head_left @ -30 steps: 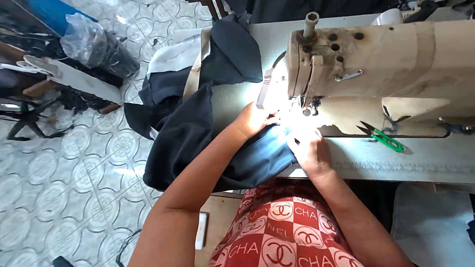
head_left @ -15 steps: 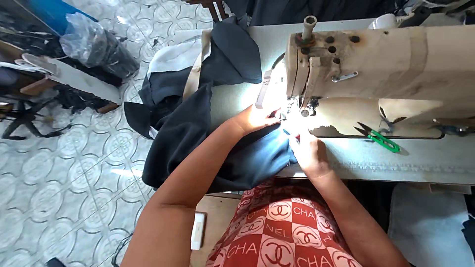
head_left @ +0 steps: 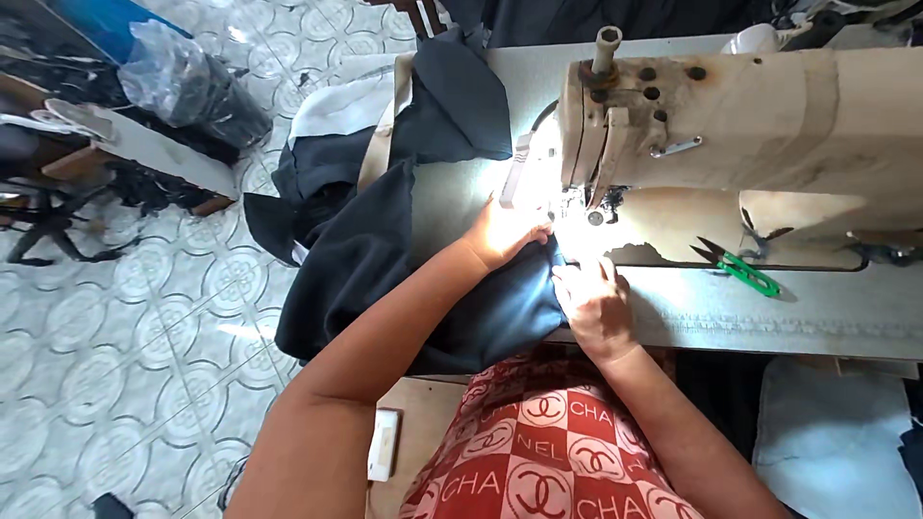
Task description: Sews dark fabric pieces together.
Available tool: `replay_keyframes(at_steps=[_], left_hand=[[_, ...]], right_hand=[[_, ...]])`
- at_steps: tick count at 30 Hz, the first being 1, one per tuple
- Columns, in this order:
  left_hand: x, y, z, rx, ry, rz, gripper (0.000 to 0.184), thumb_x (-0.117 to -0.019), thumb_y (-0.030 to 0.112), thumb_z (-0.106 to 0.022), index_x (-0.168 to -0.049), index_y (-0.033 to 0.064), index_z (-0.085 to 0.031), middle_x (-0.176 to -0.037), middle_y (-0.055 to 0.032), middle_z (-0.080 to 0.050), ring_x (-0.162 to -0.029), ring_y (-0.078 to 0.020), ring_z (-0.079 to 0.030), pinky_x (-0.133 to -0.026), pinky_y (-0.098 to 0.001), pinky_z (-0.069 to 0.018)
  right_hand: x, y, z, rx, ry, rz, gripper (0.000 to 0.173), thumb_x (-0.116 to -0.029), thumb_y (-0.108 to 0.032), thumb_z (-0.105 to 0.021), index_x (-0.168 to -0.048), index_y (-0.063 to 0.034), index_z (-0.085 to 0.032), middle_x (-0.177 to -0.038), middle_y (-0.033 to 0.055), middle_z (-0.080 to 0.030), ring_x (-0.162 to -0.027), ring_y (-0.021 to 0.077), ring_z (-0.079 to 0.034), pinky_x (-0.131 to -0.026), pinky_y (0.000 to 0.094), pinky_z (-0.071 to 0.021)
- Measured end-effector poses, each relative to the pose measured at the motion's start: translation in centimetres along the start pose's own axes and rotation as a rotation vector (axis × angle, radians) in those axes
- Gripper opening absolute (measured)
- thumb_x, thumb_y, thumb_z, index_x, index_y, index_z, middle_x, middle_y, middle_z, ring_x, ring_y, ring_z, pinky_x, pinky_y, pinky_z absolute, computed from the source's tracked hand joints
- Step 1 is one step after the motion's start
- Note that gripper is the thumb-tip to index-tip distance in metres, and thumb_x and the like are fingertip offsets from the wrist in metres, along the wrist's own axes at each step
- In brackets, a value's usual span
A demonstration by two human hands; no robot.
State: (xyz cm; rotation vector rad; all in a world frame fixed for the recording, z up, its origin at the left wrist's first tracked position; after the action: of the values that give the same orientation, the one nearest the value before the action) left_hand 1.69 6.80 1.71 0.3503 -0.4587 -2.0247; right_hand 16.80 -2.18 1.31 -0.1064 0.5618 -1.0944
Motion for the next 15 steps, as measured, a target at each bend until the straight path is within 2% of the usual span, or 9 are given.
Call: replay_keyframes(at_steps=[1,3,4,6,8,9,11,13,15], left_hand=[[0.3,0.9,0.4,-0.09,0.032,-0.043,0.016,-0.1006,0.017,-0.061,-0.097,0.0094,-0.075,-0.102,-0.0092,-0.07,-0.101,-0.0258,-0.068,-0.091,-0.0513,-0.0525],[0.7,3.0,0.9,-0.265,0.038,-0.057,0.018,-0.1002,0.013,-0.059,-0.095,0.0063,-0.075,-0.103,-0.0116,-0.072,-0.094,-0.0312,-0.071,-0.079,-0.0528,-0.0566],[1.0,4.0,0.8,-0.339,-0.004,0.001,0.019,-0.1005,0.013,-0.058,-0.096,0.0054,-0.076,-0.104,-0.0122,-0.072,-0.096,-0.032,-0.07,-0.08,-0.0522,-0.0562],[1.9,5.7,0.2,-0.432,-0.086,0.153,0.028,-0.1045,0.023,-0.054,-0.112,0.0054,-0.075,-0.114,-0.0131,-0.072,-0.107,-0.0324,-0.069,-0.09,-0.0519,-0.0534],[3.2,6.9,-0.8,-0.501,-0.038,0.223,0.039,-0.1052,0.029,-0.049,-0.128,0.0036,-0.069,-0.13,-0.0151,-0.068,-0.119,-0.0346,-0.066,-0.094,-0.0554,-0.0525],[3.8,7.2,-1.4,-0.492,-0.039,0.281,0.044,-0.1061,0.03,-0.047,-0.138,0.0039,-0.063,-0.142,-0.0156,-0.061,-0.132,-0.037,-0.057,-0.102,-0.0614,-0.0448],[4.7,6.8,-2.2,-0.438,-0.017,0.356,0.048,-0.1062,0.027,-0.044,-0.151,0.009,-0.051,-0.154,-0.014,-0.05,-0.145,-0.0407,-0.041,-0.112,-0.0738,-0.0256],[5.1,5.7,-2.6,-0.371,0.124,0.295,0.049,-0.1043,0.025,-0.044,-0.152,0.0164,-0.051,-0.154,-0.0082,-0.053,-0.147,-0.0405,-0.04,-0.112,-0.0803,-0.0141],[4.8,4.6,-2.7,-0.303,0.251,0.213,0.049,-0.1001,0.023,-0.045,-0.148,0.021,-0.057,-0.149,-0.0031,-0.057,-0.143,-0.037,-0.045,-0.113,-0.0788,-0.0129]], right_hand=[[0.3,-0.1,-0.1,0.038,0.019,0.043,0.019,-0.0981,-0.02,-0.063,-0.105,-0.0117,-0.079,-0.115,0.013,-0.072,-0.11,0.0344,-0.066,-0.082,0.0494,-0.0541],[0.7,-0.3,-0.2,0.119,0.035,0.106,0.02,-0.0995,-0.02,-0.061,-0.107,-0.0124,-0.078,-0.124,0.0052,-0.073,-0.114,0.0299,-0.067,-0.087,0.0504,-0.0541],[0.7,-0.4,-0.2,0.141,0.037,0.125,0.021,-0.1002,-0.019,-0.06,-0.108,-0.0118,-0.078,-0.124,0.0041,-0.074,-0.114,0.0288,-0.068,-0.09,0.0506,-0.0544],[0.8,-0.5,-0.2,0.16,0.032,0.15,0.022,-0.1005,-0.016,-0.058,-0.108,-0.0084,-0.077,-0.12,0.0083,-0.075,-0.113,0.0309,-0.069,-0.098,0.0534,-0.052],[0.8,-0.4,-0.2,0.163,0.033,0.167,0.021,-0.0994,-0.013,-0.058,-0.106,-0.0064,-0.076,-0.114,0.0116,-0.075,-0.115,0.0329,-0.068,-0.104,0.0573,-0.0476],[0.8,-0.4,-0.2,0.17,0.033,0.175,0.022,-0.0997,-0.014,-0.058,-0.109,-0.0069,-0.076,-0.115,0.011,-0.075,-0.116,0.0331,-0.068,-0.107,0.059,-0.0452],[0.8,-0.2,-0.4,0.18,0.05,0.187,0.024,-0.1003,-0.015,-0.058,-0.114,-0.0083,-0.077,-0.116,0.0106,-0.076,-0.118,0.0346,-0.067,-0.109,0.0626,-0.0417],[0.5,0.0,-0.4,0.194,0.081,0.185,0.023,-0.0985,-0.014,-0.06,-0.112,-0.0099,-0.078,-0.112,0.0109,-0.076,-0.117,0.0358,-0.067,-0.107,0.0659,-0.0405],[0.0,0.3,-0.4,0.195,0.1,0.169,0.021,-0.0985,-0.014,-0.06,-0.11,-0.0102,-0.077,-0.11,0.0122,-0.076,-0.116,0.0365,-0.067,-0.107,0.0681,-0.0396]])
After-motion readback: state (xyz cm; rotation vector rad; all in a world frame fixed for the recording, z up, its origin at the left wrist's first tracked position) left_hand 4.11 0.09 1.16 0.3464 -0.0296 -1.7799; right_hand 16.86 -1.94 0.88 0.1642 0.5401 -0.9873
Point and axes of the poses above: each hand's wrist, its own x-axis away from the middle knuckle, its own z-axis out of the back of the hand, y = z × x, the point moved 6 cm from there along -x, towards the middle knuckle
